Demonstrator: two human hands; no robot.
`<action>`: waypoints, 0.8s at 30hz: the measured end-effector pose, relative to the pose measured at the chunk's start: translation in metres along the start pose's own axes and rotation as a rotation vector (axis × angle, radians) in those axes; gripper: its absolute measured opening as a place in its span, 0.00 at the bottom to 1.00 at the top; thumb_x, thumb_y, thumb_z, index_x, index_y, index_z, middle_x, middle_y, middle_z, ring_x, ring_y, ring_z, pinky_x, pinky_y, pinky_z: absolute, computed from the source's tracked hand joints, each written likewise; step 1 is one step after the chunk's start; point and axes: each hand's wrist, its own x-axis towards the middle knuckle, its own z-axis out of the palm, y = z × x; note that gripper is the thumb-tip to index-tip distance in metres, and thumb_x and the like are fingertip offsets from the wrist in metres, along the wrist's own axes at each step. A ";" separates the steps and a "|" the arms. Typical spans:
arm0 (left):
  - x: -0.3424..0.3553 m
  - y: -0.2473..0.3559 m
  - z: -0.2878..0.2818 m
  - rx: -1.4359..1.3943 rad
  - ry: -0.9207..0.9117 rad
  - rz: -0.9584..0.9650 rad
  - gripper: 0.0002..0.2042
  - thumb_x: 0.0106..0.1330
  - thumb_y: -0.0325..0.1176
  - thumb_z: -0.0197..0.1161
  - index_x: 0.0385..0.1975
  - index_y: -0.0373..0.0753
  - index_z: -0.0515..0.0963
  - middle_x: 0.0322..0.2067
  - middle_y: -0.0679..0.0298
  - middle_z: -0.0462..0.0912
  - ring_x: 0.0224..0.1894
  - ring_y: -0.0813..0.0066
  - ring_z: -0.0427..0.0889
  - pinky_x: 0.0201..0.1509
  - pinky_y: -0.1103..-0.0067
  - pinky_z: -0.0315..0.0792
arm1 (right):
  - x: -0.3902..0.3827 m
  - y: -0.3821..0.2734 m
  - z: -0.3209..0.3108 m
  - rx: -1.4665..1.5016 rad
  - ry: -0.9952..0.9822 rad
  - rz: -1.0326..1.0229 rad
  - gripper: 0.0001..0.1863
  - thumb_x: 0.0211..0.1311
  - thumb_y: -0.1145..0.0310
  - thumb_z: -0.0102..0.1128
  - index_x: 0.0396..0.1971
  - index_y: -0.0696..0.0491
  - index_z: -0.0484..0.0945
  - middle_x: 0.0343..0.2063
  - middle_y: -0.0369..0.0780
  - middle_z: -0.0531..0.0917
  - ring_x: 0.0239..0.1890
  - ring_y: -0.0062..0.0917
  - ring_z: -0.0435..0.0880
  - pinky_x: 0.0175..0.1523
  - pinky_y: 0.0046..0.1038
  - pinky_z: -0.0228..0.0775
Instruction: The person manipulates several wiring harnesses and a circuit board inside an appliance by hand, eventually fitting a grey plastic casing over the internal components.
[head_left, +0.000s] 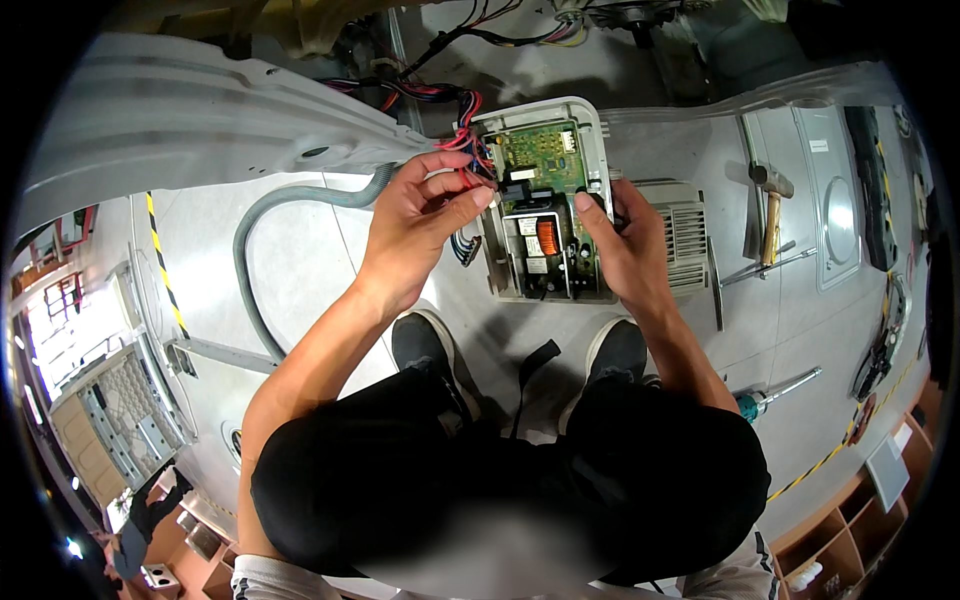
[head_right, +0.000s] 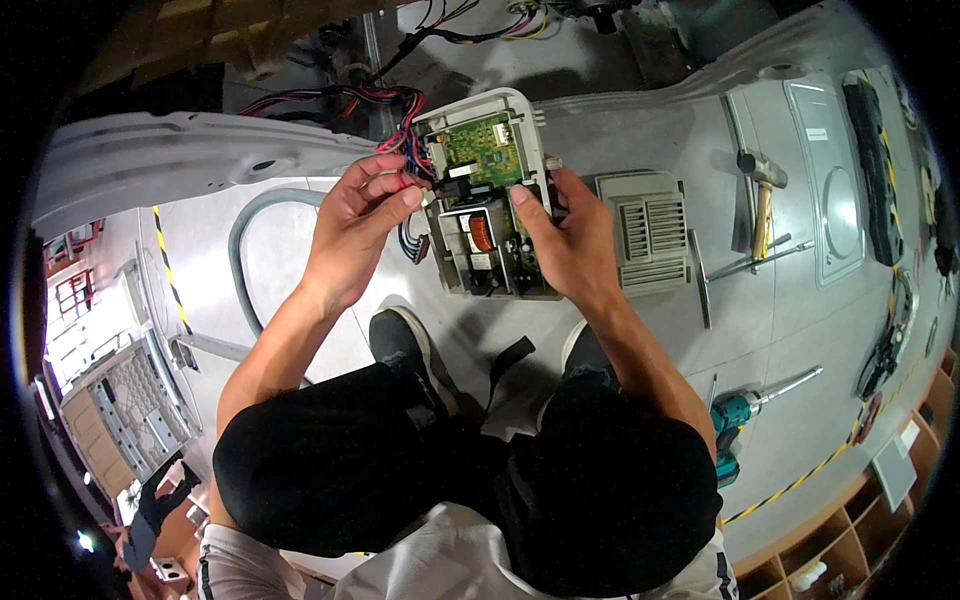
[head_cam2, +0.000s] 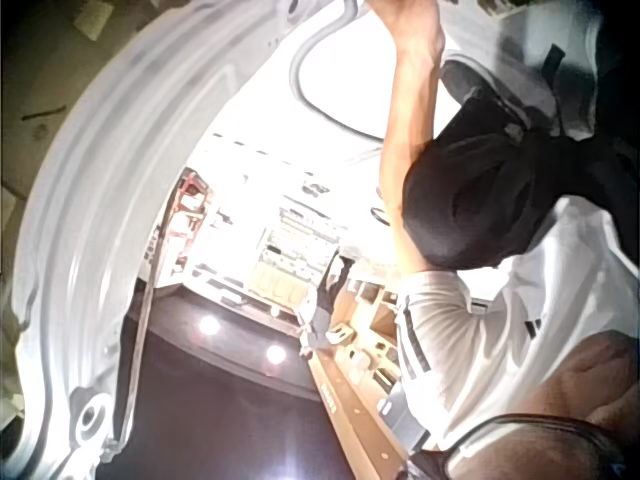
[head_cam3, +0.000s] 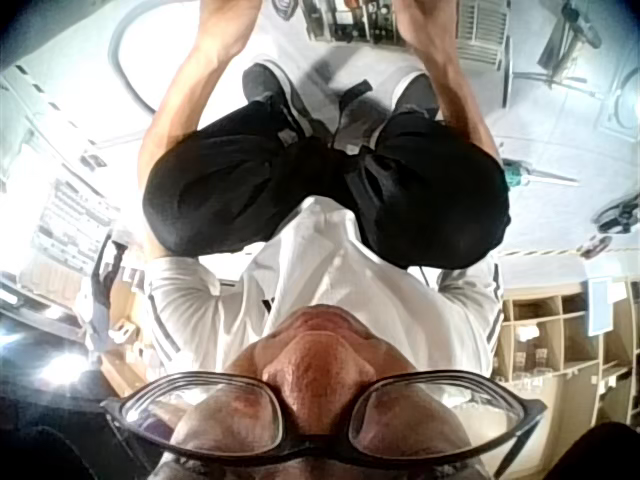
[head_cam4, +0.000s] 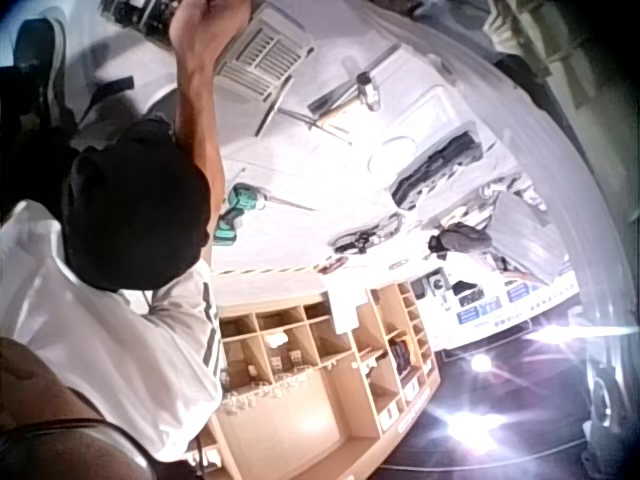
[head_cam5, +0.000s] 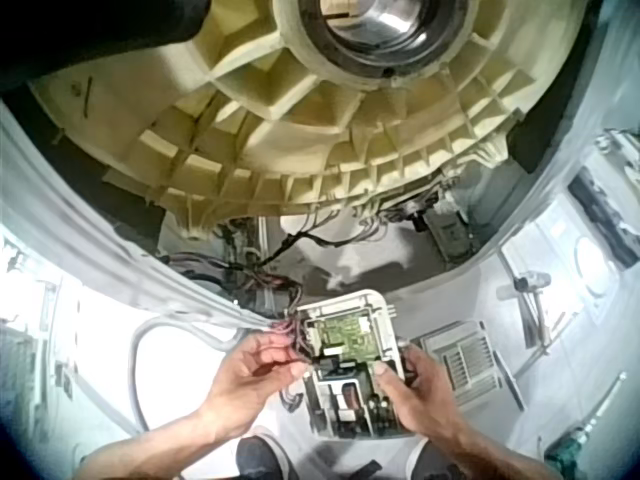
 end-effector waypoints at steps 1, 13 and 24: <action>0.001 0.000 0.000 -0.016 -0.003 -0.004 0.18 0.61 0.23 0.62 0.49 0.34 0.67 0.39 0.61 0.81 0.43 0.79 0.77 0.50 0.82 0.70 | 0.000 -0.001 0.000 0.014 0.000 -0.001 0.13 0.63 0.64 0.57 0.39 0.60 0.75 0.22 0.28 0.72 0.24 0.08 0.61 0.28 0.15 0.51; 0.002 0.010 -0.003 0.195 -0.032 -0.035 0.18 0.61 0.22 0.61 0.50 0.33 0.67 0.38 0.60 0.81 0.42 0.79 0.78 0.51 0.82 0.69 | -0.001 -0.001 -0.001 0.002 -0.019 0.023 0.13 0.63 0.64 0.57 0.39 0.59 0.75 0.22 0.29 0.72 0.24 0.09 0.62 0.28 0.16 0.52; 0.001 0.013 0.001 0.171 -0.067 -0.029 0.16 0.62 0.21 0.60 0.49 0.33 0.67 0.39 0.59 0.81 0.41 0.79 0.78 0.49 0.83 0.70 | -0.001 -0.008 -0.005 -0.050 -0.059 0.069 0.17 0.63 0.67 0.56 0.49 0.60 0.73 0.33 0.37 0.81 0.34 0.15 0.75 0.40 0.19 0.68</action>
